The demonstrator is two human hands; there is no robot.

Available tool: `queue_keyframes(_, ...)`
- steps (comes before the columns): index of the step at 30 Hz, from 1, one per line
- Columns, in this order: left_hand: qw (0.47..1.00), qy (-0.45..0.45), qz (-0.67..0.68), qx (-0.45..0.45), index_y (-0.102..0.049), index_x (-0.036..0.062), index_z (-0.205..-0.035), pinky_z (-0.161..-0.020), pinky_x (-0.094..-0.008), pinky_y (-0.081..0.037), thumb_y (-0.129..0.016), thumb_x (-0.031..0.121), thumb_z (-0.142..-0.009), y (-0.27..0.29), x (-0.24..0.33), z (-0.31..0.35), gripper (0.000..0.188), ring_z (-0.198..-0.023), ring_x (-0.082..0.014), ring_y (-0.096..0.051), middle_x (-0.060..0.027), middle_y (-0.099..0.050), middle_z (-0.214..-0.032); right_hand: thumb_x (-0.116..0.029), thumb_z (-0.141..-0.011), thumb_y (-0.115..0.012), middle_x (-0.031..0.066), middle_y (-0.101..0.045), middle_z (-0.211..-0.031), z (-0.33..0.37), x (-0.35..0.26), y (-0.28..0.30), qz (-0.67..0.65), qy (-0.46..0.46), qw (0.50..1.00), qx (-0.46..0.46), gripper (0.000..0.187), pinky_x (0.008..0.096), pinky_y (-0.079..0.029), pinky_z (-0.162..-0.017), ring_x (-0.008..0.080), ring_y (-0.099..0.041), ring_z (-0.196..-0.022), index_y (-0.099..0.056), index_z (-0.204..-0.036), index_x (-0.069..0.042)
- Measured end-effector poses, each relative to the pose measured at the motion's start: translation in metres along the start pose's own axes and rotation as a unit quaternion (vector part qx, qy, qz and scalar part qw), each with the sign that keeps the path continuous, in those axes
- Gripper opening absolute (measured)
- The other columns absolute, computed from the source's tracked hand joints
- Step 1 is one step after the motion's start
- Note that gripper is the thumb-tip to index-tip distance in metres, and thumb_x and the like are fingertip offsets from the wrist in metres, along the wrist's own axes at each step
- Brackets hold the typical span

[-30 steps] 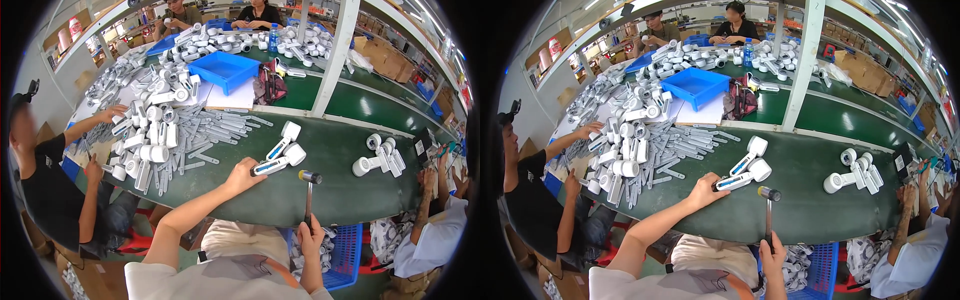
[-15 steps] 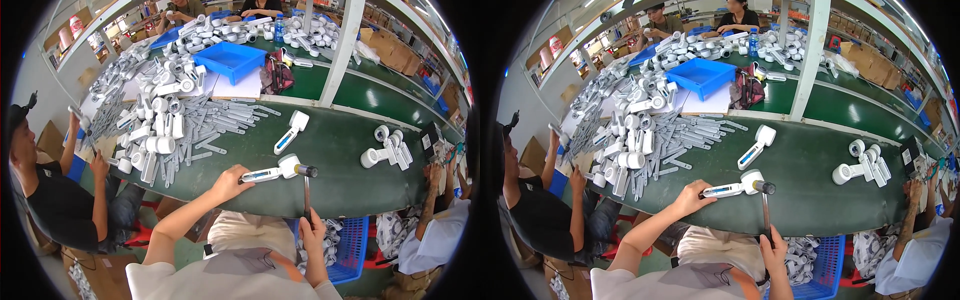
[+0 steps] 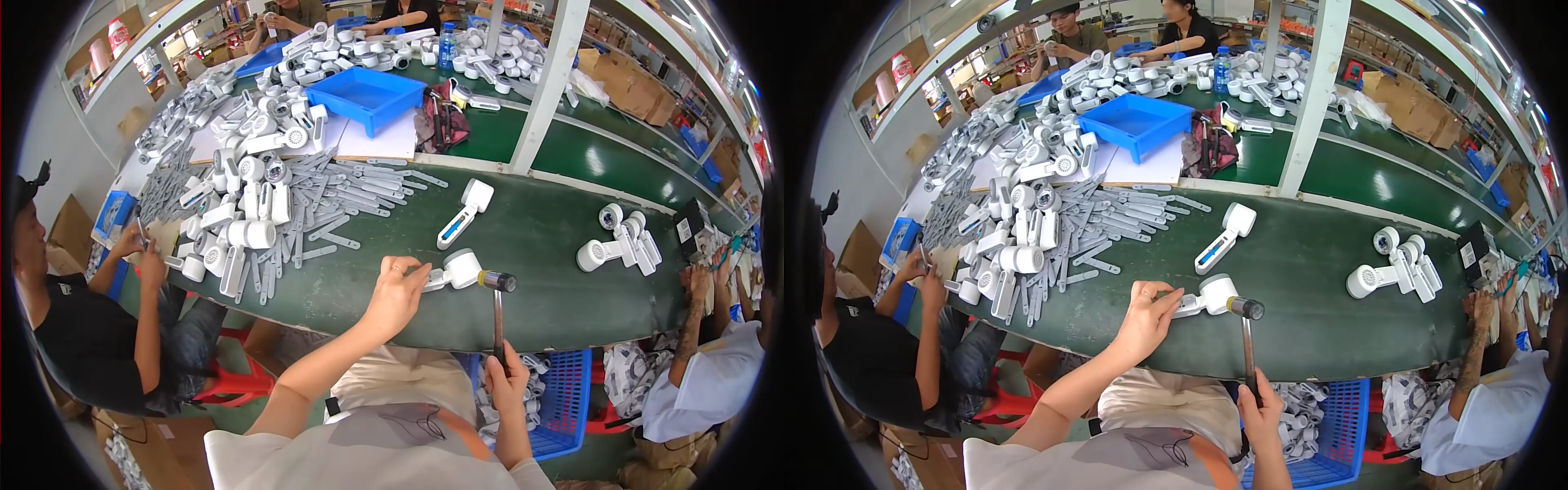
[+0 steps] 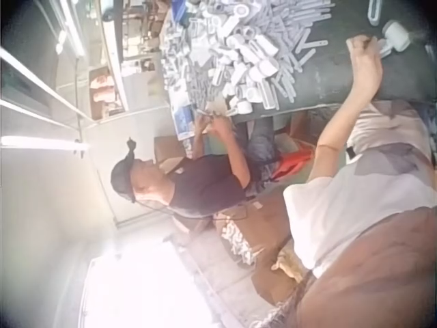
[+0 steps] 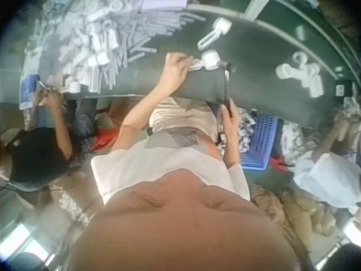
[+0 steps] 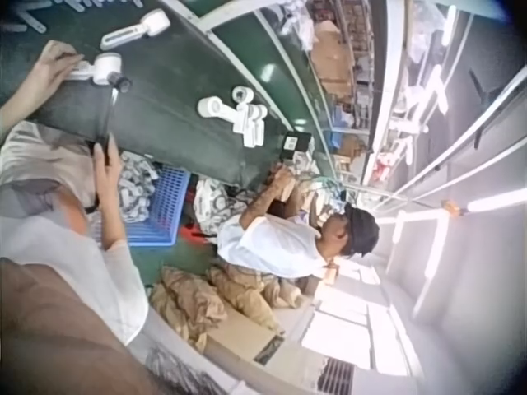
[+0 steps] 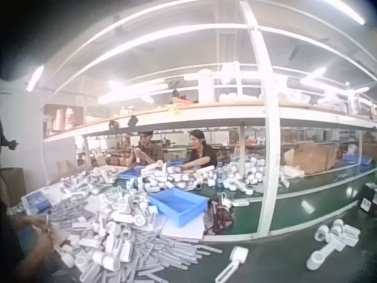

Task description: The person assembles plastic components by hammering small metal pins into them.

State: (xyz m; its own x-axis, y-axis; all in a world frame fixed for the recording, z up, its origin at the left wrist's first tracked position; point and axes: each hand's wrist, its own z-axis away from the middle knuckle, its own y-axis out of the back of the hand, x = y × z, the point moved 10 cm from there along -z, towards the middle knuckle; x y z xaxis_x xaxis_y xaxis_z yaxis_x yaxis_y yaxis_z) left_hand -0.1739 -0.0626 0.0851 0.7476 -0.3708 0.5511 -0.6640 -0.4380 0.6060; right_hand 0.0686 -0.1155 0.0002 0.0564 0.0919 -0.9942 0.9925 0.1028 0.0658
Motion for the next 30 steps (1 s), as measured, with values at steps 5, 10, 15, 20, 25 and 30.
queue_keyframes(5,0.999,0.008,-0.037,0.004,-0.07,0.0046,-0.104,-0.074,-0.0368,-0.047,-0.067,0.0,-0.079,-0.009,-0.006,0.001,0.026,-0.087,-0.0294,-0.05,-0.0116,-0.061,-0.098,-0.002,-0.091,-0.055,-0.0008,-0.052,-0.063,-0.001,0.007,0.005,0.005,-0.002,1.0,0.003,0.038,0.0176,-0.032,-0.04,0.0038,-0.043,-0.044,-0.051,-0.129,0.004)
queue_keyframes(10,0.999,-0.003,-0.034,-0.001,-0.07,0.0056,-0.103,-0.074,-0.0364,-0.047,-0.068,0.001,-0.078,-0.011,-0.002,0.004,0.026,-0.088,-0.0285,-0.051,-0.0107,-0.061,-0.098,-0.002,-0.091,-0.056,-0.0016,-0.052,-0.063,-0.002,0.006,0.006,0.006,-0.007,1.0,0.007,0.039,0.0175,-0.031,-0.041,0.0036,-0.044,-0.045,-0.051,-0.128,0.003)
queue_keyframes(15,0.999,-0.001,-0.054,0.002,-0.072,0.0088,-0.102,-0.074,-0.036,-0.045,-0.07,0.004,-0.076,-0.009,-0.002,0.005,0.027,-0.089,-0.0258,-0.052,-0.0064,-0.063,-0.095,-0.01,-0.089,-0.06,0.0041,-0.06,-0.071,-0.013,-0.002,-0.009,0.098,-0.049,0.992,-0.064,0.036,0.0232,-0.043,-0.058,0.008,-0.052,-0.063,-0.055,-0.123,0.003)
queue_keyframes(20,0.995,0.039,-0.085,0.021,-0.075,0.0154,-0.096,-0.078,-0.034,-0.039,-0.074,0.01,-0.072,-0.004,-0.01,0.002,0.024,-0.088,-0.022,-0.053,0.0013,-0.066,-0.085,-0.009,-0.09,-0.06,0.0072,-0.06,-0.076,-0.031,-0.023,-0.026,0.15,0.024,0.985,-0.079,0.036,0.0246,-0.044,-0.06,0.0107,-0.053,-0.064,-0.054,-0.123,0.003)
queue_keyframes(25,0.992,0.129,0.006,-0.007,-0.075,0.0157,-0.092,-0.079,-0.0347,-0.039,-0.076,0.01,-0.071,-0.014,-0.038,0.005,0.022,-0.087,-0.0215,-0.054,0.0006,-0.067,-0.084,-0.008,-0.089,-0.06,0.0048,-0.056,-0.072,-0.041,-0.041,-0.028,0.185,0.061,0.975,-0.102,0.036,0.0242,-0.043,-0.057,0.008,-0.05,-0.061,-0.054,-0.123,0.003)
queue_keyframes(30,0.989,0.14,0.032,-0.023,-0.072,0.0153,-0.1,-0.076,-0.0342,-0.044,-0.077,0.009,-0.069,-0.017,-0.042,0.003,0.032,-0.085,-0.0204,-0.056,-0.0004,-0.068,-0.085,-0.008,-0.089,-0.059,0.0113,-0.059,-0.075,-0.046,-0.034,-0.029,0.235,0.046,0.963,-0.122,0.035,0.0271,-0.045,-0.061,0.0123,-0.052,-0.064,-0.054,-0.122,0.003)
